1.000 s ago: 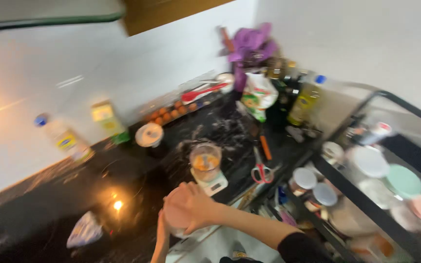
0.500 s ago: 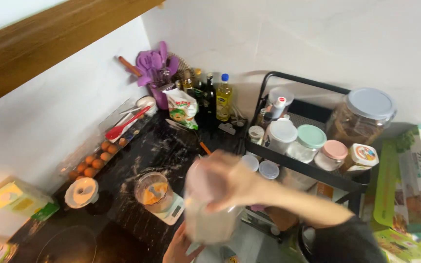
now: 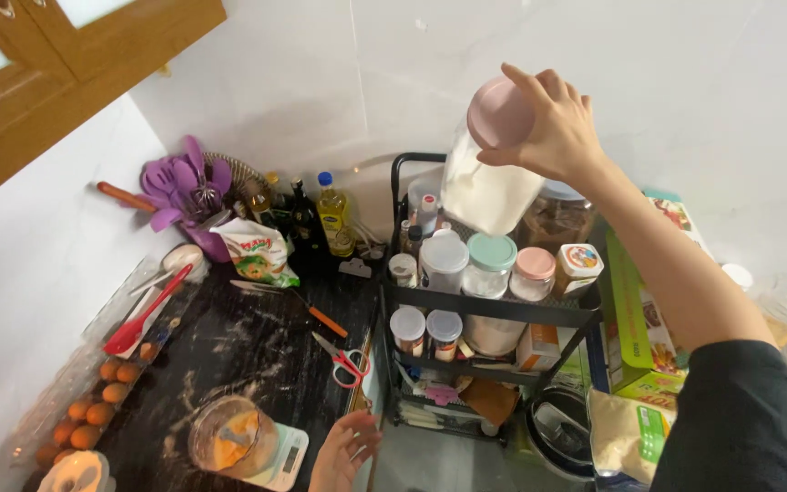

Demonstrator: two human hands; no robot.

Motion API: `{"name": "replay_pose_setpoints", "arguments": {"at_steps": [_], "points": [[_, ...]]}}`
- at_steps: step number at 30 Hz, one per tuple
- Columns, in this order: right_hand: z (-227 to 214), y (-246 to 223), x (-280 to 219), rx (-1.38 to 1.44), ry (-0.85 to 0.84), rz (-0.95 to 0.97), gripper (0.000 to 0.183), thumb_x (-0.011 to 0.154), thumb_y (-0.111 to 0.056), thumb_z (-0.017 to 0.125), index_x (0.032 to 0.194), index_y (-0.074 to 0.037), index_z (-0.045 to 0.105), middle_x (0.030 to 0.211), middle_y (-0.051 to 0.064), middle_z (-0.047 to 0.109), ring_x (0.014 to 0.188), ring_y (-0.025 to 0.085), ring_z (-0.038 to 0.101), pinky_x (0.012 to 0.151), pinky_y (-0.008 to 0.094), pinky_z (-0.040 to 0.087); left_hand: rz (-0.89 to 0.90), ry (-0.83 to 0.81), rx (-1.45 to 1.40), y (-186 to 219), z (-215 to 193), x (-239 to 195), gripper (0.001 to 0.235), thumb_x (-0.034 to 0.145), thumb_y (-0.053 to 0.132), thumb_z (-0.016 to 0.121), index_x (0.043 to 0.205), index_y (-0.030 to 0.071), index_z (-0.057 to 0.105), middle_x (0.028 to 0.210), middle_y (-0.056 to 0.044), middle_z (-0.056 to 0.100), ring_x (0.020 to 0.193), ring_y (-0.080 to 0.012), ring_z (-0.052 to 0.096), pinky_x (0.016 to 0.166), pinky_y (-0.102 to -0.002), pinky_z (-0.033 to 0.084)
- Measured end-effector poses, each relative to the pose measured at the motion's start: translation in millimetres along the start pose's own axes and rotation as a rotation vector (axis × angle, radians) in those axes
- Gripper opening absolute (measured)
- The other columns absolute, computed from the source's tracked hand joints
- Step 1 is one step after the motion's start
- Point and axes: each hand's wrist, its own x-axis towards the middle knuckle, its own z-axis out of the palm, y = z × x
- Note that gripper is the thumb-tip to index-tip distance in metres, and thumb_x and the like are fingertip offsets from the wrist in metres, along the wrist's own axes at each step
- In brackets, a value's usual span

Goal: The person washes their hands at the kitchen sink, then cracks eggs into a blender cup on a digital scale. They add liquid from a bottle, spoon in ingredients from a jar, and pour flour from a green bag into the cup while watching the scale, then stir the mixture with a spoon.

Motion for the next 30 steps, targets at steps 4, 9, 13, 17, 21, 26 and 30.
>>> {"name": "replay_pose_setpoints", "arguments": {"at_steps": [4, 9, 13, 17, 21, 26, 30], "points": [[29, 47, 13, -0.045, -0.037, 0.057, 0.115, 0.059, -0.055, 0.090, 0.160, -0.023, 0.045, 0.140, 0.023, 0.052, 0.130, 0.044, 0.048, 0.108, 0.056, 0.033, -0.033, -0.024, -0.102, -46, -98, 66, 0.056, 0.091, 0.030, 0.058, 0.140, 0.005, 0.051, 0.130, -0.019, 0.064, 0.114, -0.0368, 0.066, 0.097, -0.052, 0.055], [62, 76, 19, 0.084, -0.066, 0.018, 0.115, 0.060, -0.055, 0.088, 0.160, -0.022, 0.043, 0.142, 0.022, 0.051, 0.131, 0.045, 0.048, 0.109, 0.055, 0.034, -0.066, -0.157, -0.261, -80, -174, 113, 0.058, 0.088, 0.027, 0.062, 0.140, 0.007, 0.048, 0.133, -0.023, 0.061, 0.112, -0.0423, 0.067, 0.095, -0.061, 0.057], [93, 86, 27, 0.061, -0.257, -0.017, 0.111, 0.058, -0.054, 0.088, 0.155, -0.022, 0.045, 0.142, 0.020, 0.052, 0.133, 0.042, 0.049, 0.110, 0.056, 0.036, -0.038, -0.009, -0.344, -94, -198, 118, 0.063, 0.086, 0.030, 0.065, 0.139, 0.001, 0.048, 0.131, -0.029, 0.062, 0.107, -0.0473, 0.070, 0.090, -0.067, 0.057], [121, 96, 30, -0.017, -0.546, -0.037, 0.116, 0.054, -0.050, 0.091, 0.156, -0.025, 0.042, 0.147, 0.019, 0.046, 0.135, 0.043, 0.044, 0.110, 0.056, 0.036, -0.054, 0.142, -0.371, -99, -214, 109, 0.066, 0.087, 0.037, 0.063, 0.139, -0.001, 0.049, 0.127, -0.034, 0.063, 0.099, -0.0522, 0.070, 0.086, -0.068, 0.061], [142, 109, 24, -0.002, -0.726, 0.105, 0.117, 0.055, -0.051, 0.089, 0.157, -0.028, 0.039, 0.149, 0.014, 0.048, 0.137, 0.040, 0.045, 0.112, 0.054, 0.040, 0.062, -0.063, -0.366, -106, -222, 105, 0.062, 0.085, 0.034, 0.066, 0.137, 0.003, 0.049, 0.130, -0.029, 0.062, 0.104, -0.0501, 0.071, 0.088, -0.068, 0.055], [143, 96, 36, -0.093, -0.857, 0.236, 0.124, 0.050, -0.047, 0.094, 0.159, -0.031, 0.036, 0.155, 0.013, 0.043, 0.141, 0.039, 0.046, 0.114, 0.052, 0.043, 0.186, -0.173, -0.317, -113, -221, 108, 0.059, 0.086, 0.029, 0.068, 0.137, 0.006, 0.051, 0.136, -0.031, 0.057, 0.110, -0.0499, 0.067, 0.093, -0.066, 0.054], [209, 108, 51, -0.340, -0.934, 0.168, 0.115, 0.059, -0.049, 0.097, 0.157, -0.037, 0.039, 0.165, 0.017, 0.019, 0.150, 0.045, 0.019, 0.114, 0.055, 0.032, 0.272, -0.292, -0.403, -97, -186, 104, 0.062, 0.087, 0.032, 0.066, 0.143, 0.009, 0.051, 0.142, -0.027, 0.056, 0.114, -0.0458, 0.065, 0.096, -0.064, 0.056]]}}
